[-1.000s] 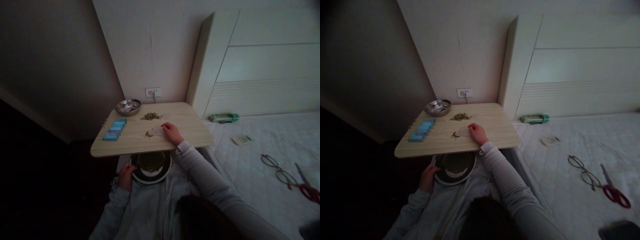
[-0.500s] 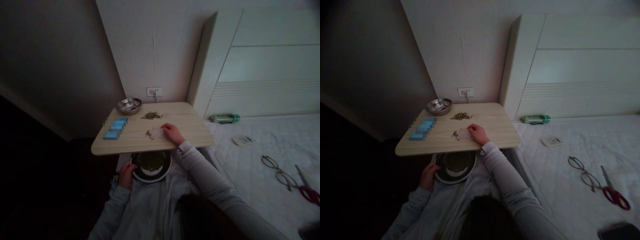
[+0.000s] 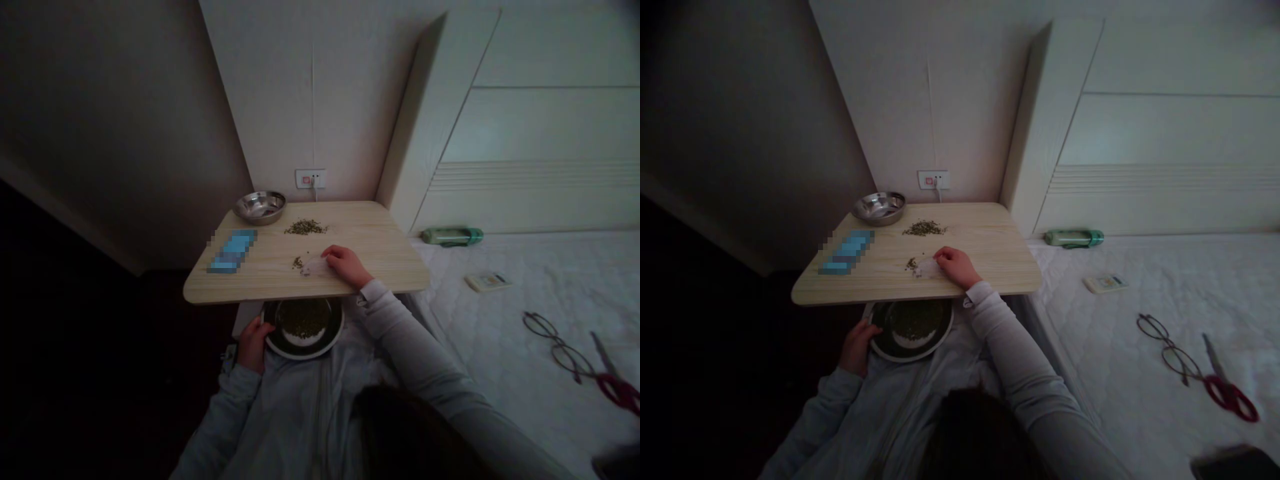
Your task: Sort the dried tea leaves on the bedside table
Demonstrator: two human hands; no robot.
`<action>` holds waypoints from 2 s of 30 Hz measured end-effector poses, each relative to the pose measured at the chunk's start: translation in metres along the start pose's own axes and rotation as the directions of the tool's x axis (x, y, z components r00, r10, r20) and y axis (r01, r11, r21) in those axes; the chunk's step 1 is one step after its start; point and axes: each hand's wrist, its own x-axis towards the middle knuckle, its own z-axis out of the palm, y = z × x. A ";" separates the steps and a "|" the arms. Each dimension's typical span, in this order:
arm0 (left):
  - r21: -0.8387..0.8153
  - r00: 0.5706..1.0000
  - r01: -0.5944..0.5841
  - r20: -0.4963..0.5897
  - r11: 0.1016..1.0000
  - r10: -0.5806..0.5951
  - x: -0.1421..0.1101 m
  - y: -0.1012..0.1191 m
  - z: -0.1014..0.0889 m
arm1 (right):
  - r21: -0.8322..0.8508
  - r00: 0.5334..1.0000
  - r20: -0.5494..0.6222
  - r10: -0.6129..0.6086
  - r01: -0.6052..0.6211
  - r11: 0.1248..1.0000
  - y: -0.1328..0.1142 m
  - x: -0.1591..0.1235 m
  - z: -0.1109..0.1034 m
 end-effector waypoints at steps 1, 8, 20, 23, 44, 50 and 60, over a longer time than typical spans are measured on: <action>-0.001 1.000 0.001 0.001 1.000 -0.001 0.000 0.000 0.000 | -0.002 1.000 -0.002 0.002 -0.002 1.000 0.000 0.000 0.000; -0.017 1.000 0.007 -0.011 1.000 -0.007 -0.002 0.002 0.001 | -0.048 1.000 -0.021 -0.003 0.002 0.999 0.003 0.001 0.002; -0.032 1.000 0.026 0.008 0.999 -0.026 0.000 0.000 0.000 | -0.034 1.000 -0.009 -0.011 0.010 0.999 0.000 0.000 0.000; -0.028 1.000 0.026 0.002 0.999 -0.026 0.000 0.000 0.000 | -0.011 1.000 -0.015 -0.010 0.010 1.000 0.001 0.000 0.001; -0.029 1.000 0.010 -0.023 1.000 -0.011 -0.001 0.000 0.001 | -0.008 0.999 0.039 -0.006 0.007 1.000 0.002 -0.001 0.002; -0.014 1.000 0.004 -0.025 1.000 -0.004 -0.001 0.000 0.001 | 0.002 1.000 0.014 -0.023 0.023 1.000 0.002 0.000 0.001; -0.011 0.999 0.016 -0.033 1.000 -0.017 -0.002 0.003 0.002 | -0.005 0.999 0.028 -0.019 0.019 1.000 0.001 -0.001 0.000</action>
